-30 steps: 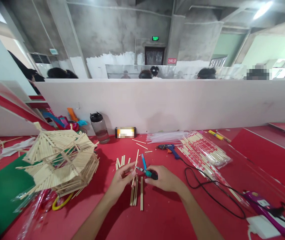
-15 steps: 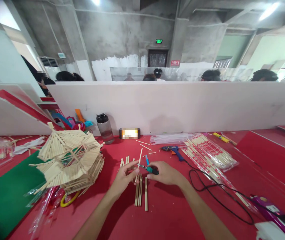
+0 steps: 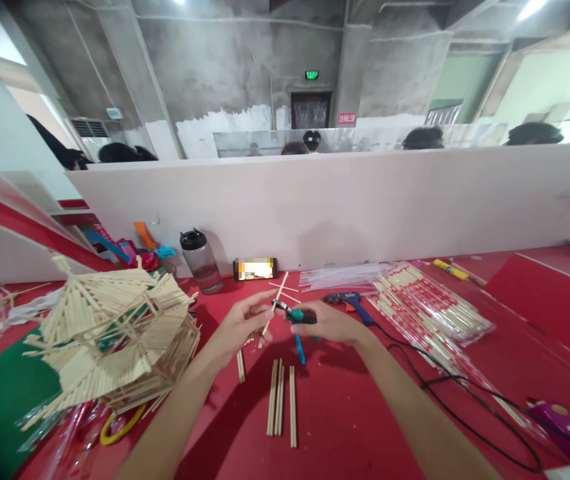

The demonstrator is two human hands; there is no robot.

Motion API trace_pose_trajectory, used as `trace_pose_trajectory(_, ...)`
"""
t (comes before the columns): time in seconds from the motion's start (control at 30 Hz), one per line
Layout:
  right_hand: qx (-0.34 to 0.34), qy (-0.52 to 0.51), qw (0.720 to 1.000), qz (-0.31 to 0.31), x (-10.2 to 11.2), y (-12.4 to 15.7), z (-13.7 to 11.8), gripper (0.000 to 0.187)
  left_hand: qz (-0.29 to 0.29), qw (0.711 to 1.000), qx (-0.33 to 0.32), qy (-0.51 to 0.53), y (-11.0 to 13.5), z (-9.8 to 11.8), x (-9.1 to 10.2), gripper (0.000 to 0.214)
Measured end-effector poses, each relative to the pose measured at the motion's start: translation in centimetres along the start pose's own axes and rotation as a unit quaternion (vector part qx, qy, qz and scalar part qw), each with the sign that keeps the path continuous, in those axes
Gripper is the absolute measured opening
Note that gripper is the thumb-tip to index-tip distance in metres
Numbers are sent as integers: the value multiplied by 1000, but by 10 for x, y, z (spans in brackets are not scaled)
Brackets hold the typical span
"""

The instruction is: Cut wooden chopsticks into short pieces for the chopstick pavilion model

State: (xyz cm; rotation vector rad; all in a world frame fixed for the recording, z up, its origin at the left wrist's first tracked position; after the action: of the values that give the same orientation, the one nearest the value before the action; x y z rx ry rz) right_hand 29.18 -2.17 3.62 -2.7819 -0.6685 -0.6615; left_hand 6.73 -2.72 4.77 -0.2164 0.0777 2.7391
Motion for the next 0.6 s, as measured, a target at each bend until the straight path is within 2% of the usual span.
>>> trace_pose_trajectory(0.1, -5, -3, 1000, 13, -2, -3, 11, 42, 22, 1000, 21, 2, -2, -7, -2, 62)
trace_pose_trajectory(0.27, -43, -100, 993, -50, -14, -4, 22, 42, 38, 998, 35, 24, 1, -18, -2, 61)
trace_pose_trajectory(0.4, -75, -161, 981, -82, -19, -2, 21, 43, 25, 998, 48, 36, 6, -21, 0, 67)
trace_pose_trajectory(0.6, -109, -184, 973, -91, -20, 0, 17, 46, 20, 997, 55, 55, 9, -17, 3, 65)
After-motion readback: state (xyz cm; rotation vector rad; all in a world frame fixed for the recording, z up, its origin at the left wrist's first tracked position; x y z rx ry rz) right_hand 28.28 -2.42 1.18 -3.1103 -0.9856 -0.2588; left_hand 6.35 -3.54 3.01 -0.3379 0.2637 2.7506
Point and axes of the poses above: each hand's wrist, its own y-axis away from the middle knuckle, its own x-axis out of the back of the hand, z = x × y, the point moved 1 cm from there along -y, towards the middle knuckle, and after that the axes turned 6 degrees about z, right-handed, at the moved point
